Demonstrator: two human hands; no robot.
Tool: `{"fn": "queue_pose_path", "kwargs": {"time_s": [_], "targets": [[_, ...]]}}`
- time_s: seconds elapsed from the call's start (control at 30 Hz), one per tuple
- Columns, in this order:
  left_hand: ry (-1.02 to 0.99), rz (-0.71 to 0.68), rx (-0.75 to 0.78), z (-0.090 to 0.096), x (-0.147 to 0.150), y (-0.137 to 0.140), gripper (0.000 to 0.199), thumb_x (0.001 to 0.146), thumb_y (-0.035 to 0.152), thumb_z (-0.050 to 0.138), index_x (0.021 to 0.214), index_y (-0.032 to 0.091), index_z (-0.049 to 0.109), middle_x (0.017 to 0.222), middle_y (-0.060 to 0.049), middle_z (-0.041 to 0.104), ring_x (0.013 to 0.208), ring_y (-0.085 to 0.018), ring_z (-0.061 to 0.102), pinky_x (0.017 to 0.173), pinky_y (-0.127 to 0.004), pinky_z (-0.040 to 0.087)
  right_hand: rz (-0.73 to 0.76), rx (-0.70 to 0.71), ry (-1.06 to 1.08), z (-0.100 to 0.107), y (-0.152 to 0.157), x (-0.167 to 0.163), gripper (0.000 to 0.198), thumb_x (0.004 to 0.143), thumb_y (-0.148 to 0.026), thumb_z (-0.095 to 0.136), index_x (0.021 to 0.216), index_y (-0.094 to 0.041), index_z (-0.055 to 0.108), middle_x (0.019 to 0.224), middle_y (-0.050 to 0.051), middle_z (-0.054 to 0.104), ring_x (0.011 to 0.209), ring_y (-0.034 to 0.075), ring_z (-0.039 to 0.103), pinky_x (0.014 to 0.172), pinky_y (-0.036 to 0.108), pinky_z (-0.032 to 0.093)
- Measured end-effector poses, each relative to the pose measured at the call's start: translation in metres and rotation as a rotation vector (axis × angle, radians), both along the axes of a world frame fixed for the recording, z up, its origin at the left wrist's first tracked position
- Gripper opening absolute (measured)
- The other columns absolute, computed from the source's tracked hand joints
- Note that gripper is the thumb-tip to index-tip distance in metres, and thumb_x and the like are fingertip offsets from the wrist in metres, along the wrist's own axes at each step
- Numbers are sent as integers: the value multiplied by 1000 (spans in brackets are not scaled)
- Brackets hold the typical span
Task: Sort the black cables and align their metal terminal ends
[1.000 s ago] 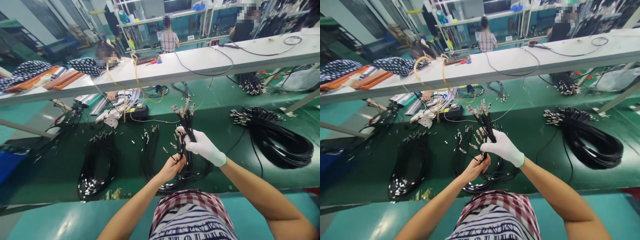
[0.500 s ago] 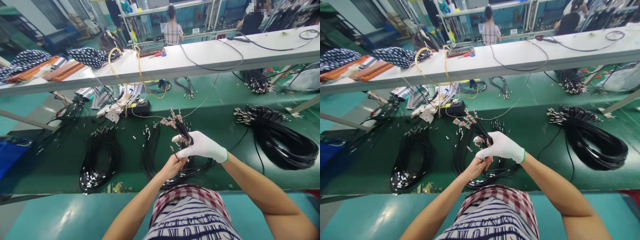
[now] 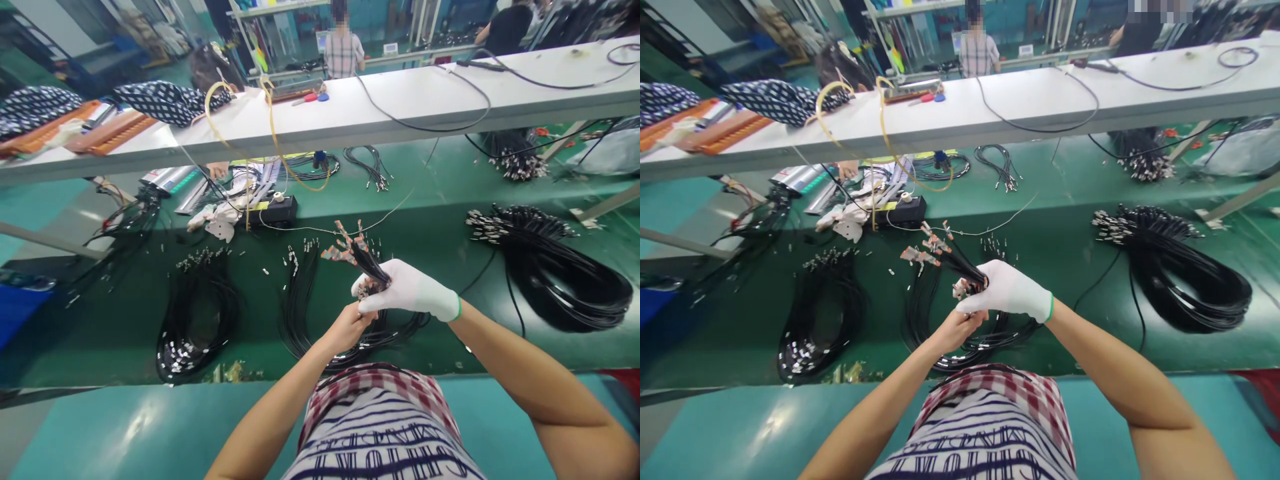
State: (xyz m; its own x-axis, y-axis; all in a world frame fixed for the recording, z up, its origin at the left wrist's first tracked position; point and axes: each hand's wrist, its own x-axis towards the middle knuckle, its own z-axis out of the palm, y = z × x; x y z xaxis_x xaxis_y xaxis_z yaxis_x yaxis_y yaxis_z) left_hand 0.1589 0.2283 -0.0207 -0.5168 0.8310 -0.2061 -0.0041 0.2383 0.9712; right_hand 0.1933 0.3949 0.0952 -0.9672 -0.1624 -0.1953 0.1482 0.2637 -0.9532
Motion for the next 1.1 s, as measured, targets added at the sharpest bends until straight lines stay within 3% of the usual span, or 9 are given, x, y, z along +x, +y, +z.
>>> {"fn": "queue_pose_path", "kwargs": {"time_s": [0.1,0.27,0.43,0.53,0.67,0.77,0.93,1.0,1.1], "targets": [[3,-24,8,3,0,0,42,92,53,41,77,15,51,60,4,34,55,-9,29,51,-22,26,-66,-27,4,1,1,0,39,66,-32,78,101,-14,74,86,2,71,79,18,64,72,26,50],[-21,-24,22,5,0,1,41,92,51,44,75,15,53,59,4,35,56,-10,31,53,-23,28,-88,1,36,-4,0,1,22,71,-32,73,85,-15,74,80,1,71,77,17,65,70,25,51],[-57,32,49,4,0,2,34,89,46,49,74,15,51,60,4,36,56,-9,31,54,-23,29,-55,64,36,-7,7,2,44,66,-33,79,106,-17,72,97,2,71,89,21,65,82,30,50],[-81,2,34,10,-1,-1,28,88,43,52,80,16,50,64,4,40,57,-9,35,58,-23,34,-145,43,77,-7,9,2,29,75,-38,72,91,-14,71,90,4,70,84,20,64,79,31,50],[83,23,-23,34,-5,-14,48,77,40,72,113,19,49,93,-2,56,83,-16,52,77,-28,43,-181,-14,87,-10,7,2,25,78,-39,69,78,-14,65,86,4,68,81,18,62,77,30,49],[211,66,-33,55,-10,-20,61,75,41,75,125,22,48,117,-7,56,105,-21,51,92,-32,41,-161,-33,76,-11,5,2,24,78,-37,69,80,-14,66,85,4,67,81,18,61,76,30,48],[208,154,122,62,-22,-17,24,88,38,61,100,18,62,97,-5,60,91,-18,54,86,-29,43,-129,40,86,-10,6,1,47,71,-40,76,111,-16,68,72,-2,56,65,12,50,61,24,40],[236,242,155,59,-26,-16,21,86,37,63,81,16,62,83,-3,58,83,-16,53,81,-28,44,-120,58,90,-11,8,2,52,71,-40,77,118,-18,66,66,-5,48,60,10,43,56,22,35],[159,230,134,58,-31,-20,24,90,38,57,82,16,63,79,-3,59,81,-16,55,80,-28,45,-133,69,94,-12,11,3,46,75,-37,74,116,-17,67,63,-6,43,59,9,39,56,22,32]]}}
